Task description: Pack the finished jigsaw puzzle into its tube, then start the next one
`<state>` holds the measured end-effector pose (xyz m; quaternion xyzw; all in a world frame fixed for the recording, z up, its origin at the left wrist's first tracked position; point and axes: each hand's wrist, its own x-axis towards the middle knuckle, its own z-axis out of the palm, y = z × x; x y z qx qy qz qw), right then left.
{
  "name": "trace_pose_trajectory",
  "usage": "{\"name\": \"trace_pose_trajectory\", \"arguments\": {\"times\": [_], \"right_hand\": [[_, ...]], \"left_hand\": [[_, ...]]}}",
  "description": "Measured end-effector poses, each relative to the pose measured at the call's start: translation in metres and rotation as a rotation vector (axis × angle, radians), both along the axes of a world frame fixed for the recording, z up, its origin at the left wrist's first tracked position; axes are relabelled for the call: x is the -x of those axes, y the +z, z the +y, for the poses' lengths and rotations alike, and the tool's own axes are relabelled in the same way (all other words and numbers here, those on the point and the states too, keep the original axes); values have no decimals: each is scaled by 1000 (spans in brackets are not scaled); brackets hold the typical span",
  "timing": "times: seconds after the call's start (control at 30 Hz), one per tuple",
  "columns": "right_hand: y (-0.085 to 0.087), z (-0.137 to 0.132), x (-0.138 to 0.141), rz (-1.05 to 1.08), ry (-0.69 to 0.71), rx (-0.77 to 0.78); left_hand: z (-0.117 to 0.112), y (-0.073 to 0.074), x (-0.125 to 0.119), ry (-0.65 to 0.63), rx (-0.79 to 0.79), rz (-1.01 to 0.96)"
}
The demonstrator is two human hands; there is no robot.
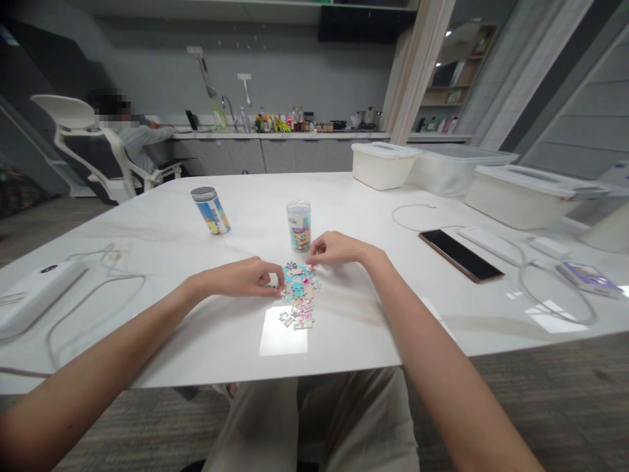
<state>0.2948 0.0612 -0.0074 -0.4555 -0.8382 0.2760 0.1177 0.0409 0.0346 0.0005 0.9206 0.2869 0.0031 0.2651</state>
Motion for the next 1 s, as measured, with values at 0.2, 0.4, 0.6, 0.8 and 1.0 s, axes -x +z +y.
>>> {"name": "trace_pose_trajectory", "arguments": {"times": [0.2, 0.4, 0.6, 0.8, 1.0], "right_hand": [[-11, -2, 20, 55, 89, 9], [-16, -2, 25, 57, 104, 24], [-18, -4, 28, 82, 91, -44], [-22, -4, 34, 63, 106, -72], [-17, -6, 31, 90, 122, -32]], "left_hand": [[0, -2, 1, 7, 2, -2], [-1, 0, 1, 13, 3, 19], [4, 8, 9, 44, -20, 50], [6, 7, 12, 67, 2, 68], [6, 5, 11, 74, -6, 118]]}}
